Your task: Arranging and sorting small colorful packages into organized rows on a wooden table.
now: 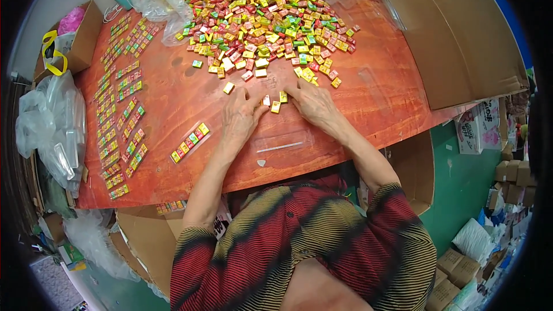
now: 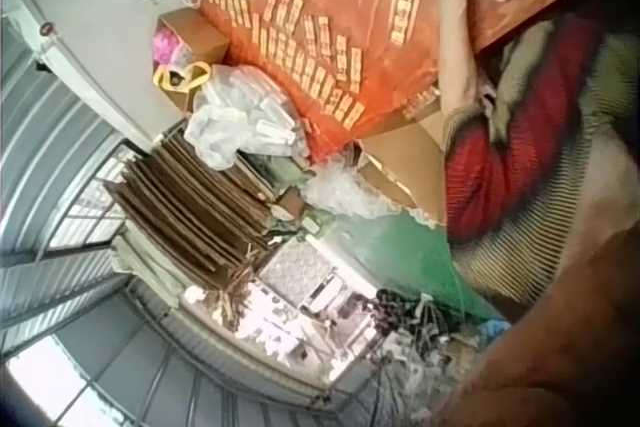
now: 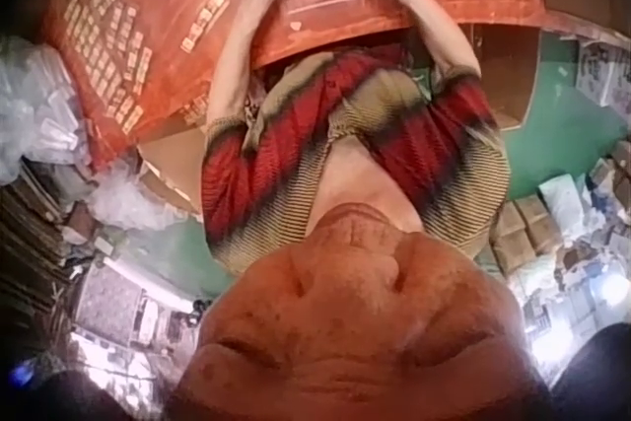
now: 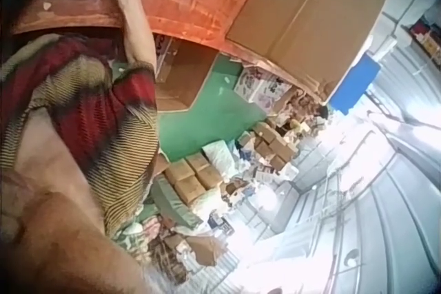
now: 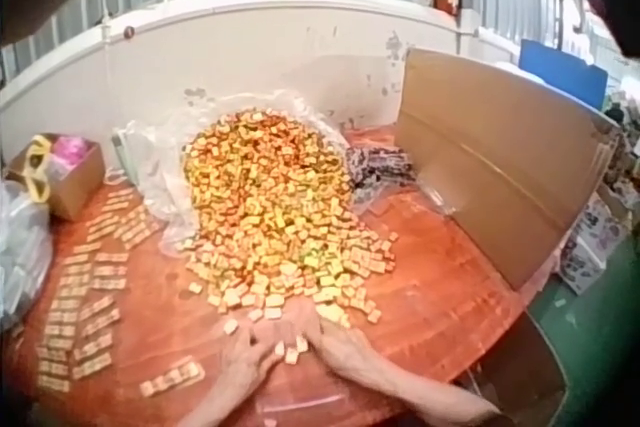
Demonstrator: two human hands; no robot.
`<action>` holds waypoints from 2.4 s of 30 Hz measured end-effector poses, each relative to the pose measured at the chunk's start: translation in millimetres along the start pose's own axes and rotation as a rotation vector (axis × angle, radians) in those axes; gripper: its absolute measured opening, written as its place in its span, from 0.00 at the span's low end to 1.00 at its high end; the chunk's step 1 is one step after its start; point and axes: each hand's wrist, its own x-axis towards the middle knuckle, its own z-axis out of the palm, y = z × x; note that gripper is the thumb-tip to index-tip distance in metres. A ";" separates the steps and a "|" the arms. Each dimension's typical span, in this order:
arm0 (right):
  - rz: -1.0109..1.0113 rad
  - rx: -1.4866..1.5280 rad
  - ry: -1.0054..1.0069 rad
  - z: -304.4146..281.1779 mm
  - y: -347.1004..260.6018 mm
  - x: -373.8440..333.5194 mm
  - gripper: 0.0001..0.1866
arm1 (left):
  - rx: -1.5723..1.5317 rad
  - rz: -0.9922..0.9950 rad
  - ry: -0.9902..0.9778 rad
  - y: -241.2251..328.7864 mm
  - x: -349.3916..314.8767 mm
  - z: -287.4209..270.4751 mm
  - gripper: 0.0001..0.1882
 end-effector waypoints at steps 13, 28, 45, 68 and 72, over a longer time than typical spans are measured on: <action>-0.024 -0.090 0.034 -2.1 -41.0 -3.4 0.23 | -0.019 -0.019 -0.006 2.6 -6.8 -2.5 0.16; -0.045 0.063 0.005 -1.2 -19.1 4.7 0.21 | -0.021 -0.015 0.016 -2.4 -2.0 -3.1 0.16; 0.294 0.218 0.047 -1.7 -10.3 -3.5 0.16 | -0.037 -0.031 -0.005 -3.4 -1.7 -2.4 0.17; -0.019 0.243 -0.148 -15.2 -8.6 -0.2 0.25 | -0.190 -0.038 -0.153 -7.5 0.3 -15.2 0.22; -0.095 0.219 -0.249 -7.8 -4.1 5.2 0.23 | -0.219 -0.013 -0.187 -14.9 1.5 -13.7 0.20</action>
